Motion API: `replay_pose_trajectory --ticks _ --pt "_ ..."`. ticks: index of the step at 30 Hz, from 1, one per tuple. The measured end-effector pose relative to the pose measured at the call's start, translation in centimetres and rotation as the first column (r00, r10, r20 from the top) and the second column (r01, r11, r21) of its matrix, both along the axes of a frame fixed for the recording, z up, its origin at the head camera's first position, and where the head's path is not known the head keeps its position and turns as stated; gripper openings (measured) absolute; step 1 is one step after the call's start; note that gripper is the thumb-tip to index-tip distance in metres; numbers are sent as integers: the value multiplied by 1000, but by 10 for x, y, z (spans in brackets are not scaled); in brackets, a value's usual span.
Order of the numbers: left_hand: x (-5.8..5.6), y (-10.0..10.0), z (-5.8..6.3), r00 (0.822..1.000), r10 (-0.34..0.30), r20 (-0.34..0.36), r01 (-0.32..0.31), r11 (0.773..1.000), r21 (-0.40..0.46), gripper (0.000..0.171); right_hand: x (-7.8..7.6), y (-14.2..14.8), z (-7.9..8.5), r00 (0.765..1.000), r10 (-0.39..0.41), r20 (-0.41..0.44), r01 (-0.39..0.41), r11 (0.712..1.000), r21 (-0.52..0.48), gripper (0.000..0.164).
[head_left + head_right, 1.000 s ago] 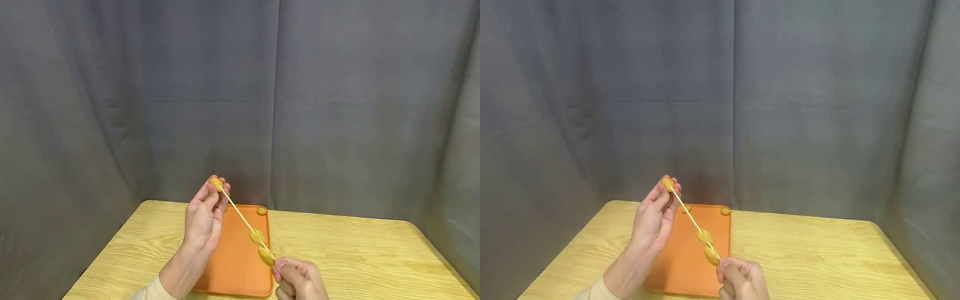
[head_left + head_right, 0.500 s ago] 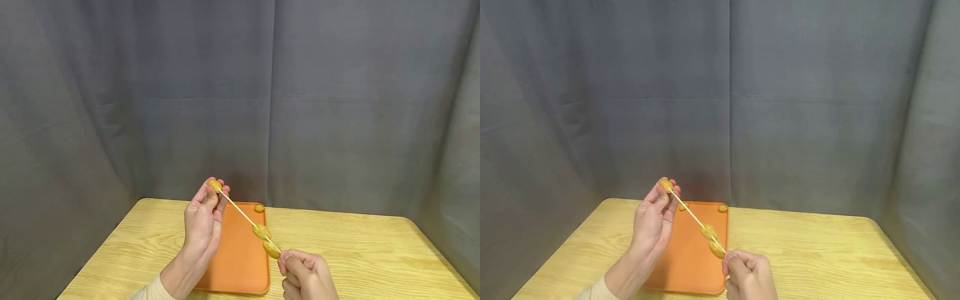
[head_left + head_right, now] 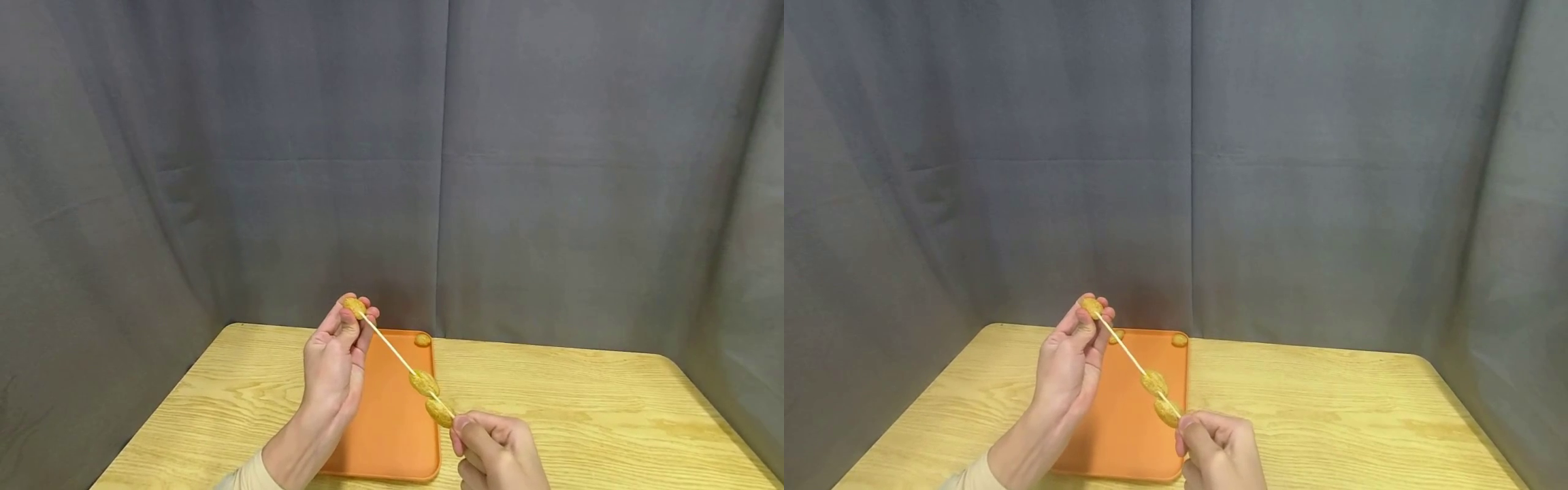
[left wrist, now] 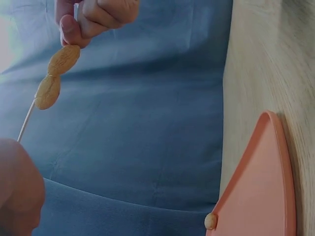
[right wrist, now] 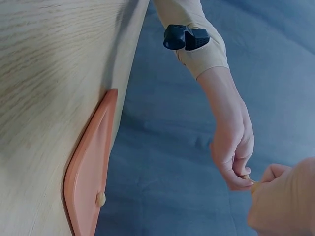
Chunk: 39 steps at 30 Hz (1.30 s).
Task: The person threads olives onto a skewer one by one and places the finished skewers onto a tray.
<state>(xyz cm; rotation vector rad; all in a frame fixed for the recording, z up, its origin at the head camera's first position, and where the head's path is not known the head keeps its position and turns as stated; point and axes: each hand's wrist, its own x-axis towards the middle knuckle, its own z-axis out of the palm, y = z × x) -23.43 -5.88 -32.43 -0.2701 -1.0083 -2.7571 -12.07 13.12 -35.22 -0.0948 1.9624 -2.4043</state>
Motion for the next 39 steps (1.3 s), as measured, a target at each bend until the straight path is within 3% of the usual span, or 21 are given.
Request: replay_pose_trajectory --ticks 14,39 --pt "13 12 0 991 -48 -126 35 994 -102 31 -2 0 -2 999 46 11 -46 999 -8 29" --pt "30 31 -16 981 -159 -109 139 974 -177 28 -3 0 -1 999 30 12 -29 997 -78 27"
